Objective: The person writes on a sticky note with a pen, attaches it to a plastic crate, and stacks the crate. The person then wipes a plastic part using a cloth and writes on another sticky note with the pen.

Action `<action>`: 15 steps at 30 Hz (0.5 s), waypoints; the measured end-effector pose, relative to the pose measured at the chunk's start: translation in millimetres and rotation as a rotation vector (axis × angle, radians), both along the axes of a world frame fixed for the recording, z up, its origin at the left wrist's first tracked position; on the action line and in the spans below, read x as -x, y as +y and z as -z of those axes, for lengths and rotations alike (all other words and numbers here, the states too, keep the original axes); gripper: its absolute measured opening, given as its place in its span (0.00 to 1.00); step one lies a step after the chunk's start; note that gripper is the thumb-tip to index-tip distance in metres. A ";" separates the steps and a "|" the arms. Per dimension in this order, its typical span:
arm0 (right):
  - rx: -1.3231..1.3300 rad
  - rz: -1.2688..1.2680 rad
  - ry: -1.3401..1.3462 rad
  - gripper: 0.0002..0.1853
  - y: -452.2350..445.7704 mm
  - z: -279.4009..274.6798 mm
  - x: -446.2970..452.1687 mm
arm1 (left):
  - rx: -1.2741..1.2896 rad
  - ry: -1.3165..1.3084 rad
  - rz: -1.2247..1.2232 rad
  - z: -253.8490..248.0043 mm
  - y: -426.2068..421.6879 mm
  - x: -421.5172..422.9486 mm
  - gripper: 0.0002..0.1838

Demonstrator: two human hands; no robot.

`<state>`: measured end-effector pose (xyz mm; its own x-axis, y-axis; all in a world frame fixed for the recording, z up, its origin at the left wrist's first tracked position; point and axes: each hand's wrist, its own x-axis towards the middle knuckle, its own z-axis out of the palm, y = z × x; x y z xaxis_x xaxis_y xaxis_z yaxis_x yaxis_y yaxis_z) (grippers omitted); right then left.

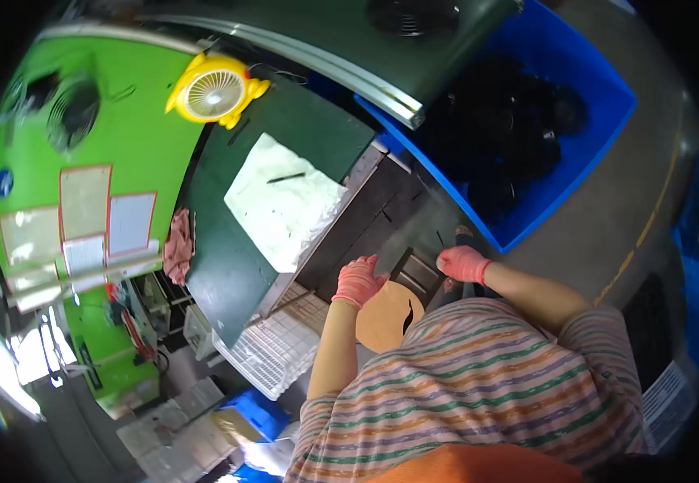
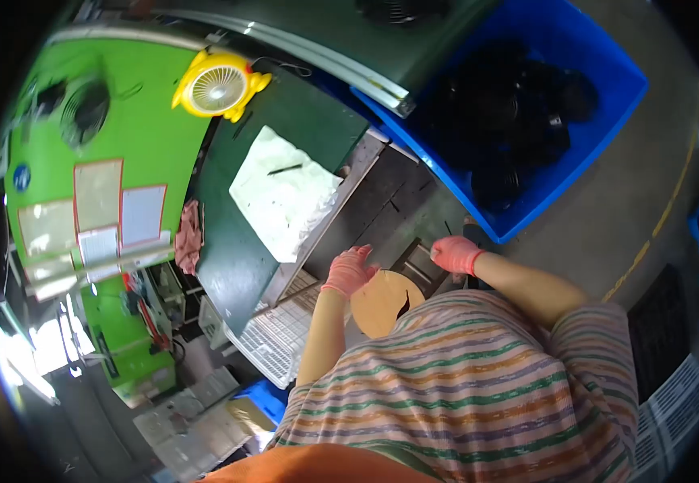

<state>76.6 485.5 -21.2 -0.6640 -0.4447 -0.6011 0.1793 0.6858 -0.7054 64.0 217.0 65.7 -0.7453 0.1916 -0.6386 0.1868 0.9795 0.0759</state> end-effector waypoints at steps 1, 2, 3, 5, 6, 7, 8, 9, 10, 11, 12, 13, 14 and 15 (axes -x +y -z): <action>0.010 0.004 -0.001 0.15 -3.1 5.2 8.0 | 0.009 -0.050 0.019 13.4 3.1 11.2 0.32; 0.018 0.011 -0.002 0.15 -6.7 10.6 16.0 | 0.000 -0.063 0.026 23.6 6.3 23.5 0.32; 0.055 0.062 -0.009 0.15 -8.0 2.6 24.7 | -0.011 -0.082 0.031 33.1 9.4 31.7 0.32; 0.113 0.136 -0.038 0.14 -14.4 -2.1 35.4 | 0.017 -0.140 0.033 59.3 9.9 43.6 0.32; 0.137 0.166 -0.050 0.14 -19.2 1.3 39.0 | 0.011 -0.127 0.020 73.5 7.6 49.8 0.32; 0.169 0.187 -0.059 0.14 -23.4 4.0 40.7 | 0.009 -0.113 0.010 86.1 3.5 54.5 0.32; 0.202 0.209 -0.064 0.14 -26.4 4.7 42.2 | 0.008 -0.094 0.001 96.1 -2.3 56.0 0.32; 0.233 0.234 -0.062 0.13 -30.5 5.8 43.6 | 0.002 -0.104 -0.020 106.6 -10.6 57.7 0.32; 0.243 0.269 -0.068 0.13 -35.7 6.2 43.9 | -0.007 -0.107 -0.038 117.7 -18.7 60.9 0.32; 0.250 0.303 -0.069 0.13 -41.2 7.2 45.0 | -0.018 -0.106 -0.057 120.2 -19.3 68.0 0.32; 0.257 0.336 -0.064 0.13 -46.5 8.5 48.0 | 0.011 -0.119 -0.083 121.6 -20.9 73.2 0.33; 0.266 0.368 -0.091 0.12 -52.5 10.2 53.0 | 0.040 -0.130 -0.111 121.4 -24.9 77.1 0.33; 0.263 0.400 -0.091 0.12 -59.4 14.9 58.1 | 0.071 -0.138 -0.142 119.2 -27.8 81.1 0.33; 0.261 0.430 -0.091 0.12 -67.7 21.4 63.8 | 0.063 -0.092 -0.136 118.1 -30.7 83.9 0.33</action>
<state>12.8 417.8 -42.7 -0.7701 -0.2856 -0.5705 0.4752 0.3399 -0.8116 -19.9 186.3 -52.5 -0.6997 0.0503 -0.7126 0.0469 0.9986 0.0245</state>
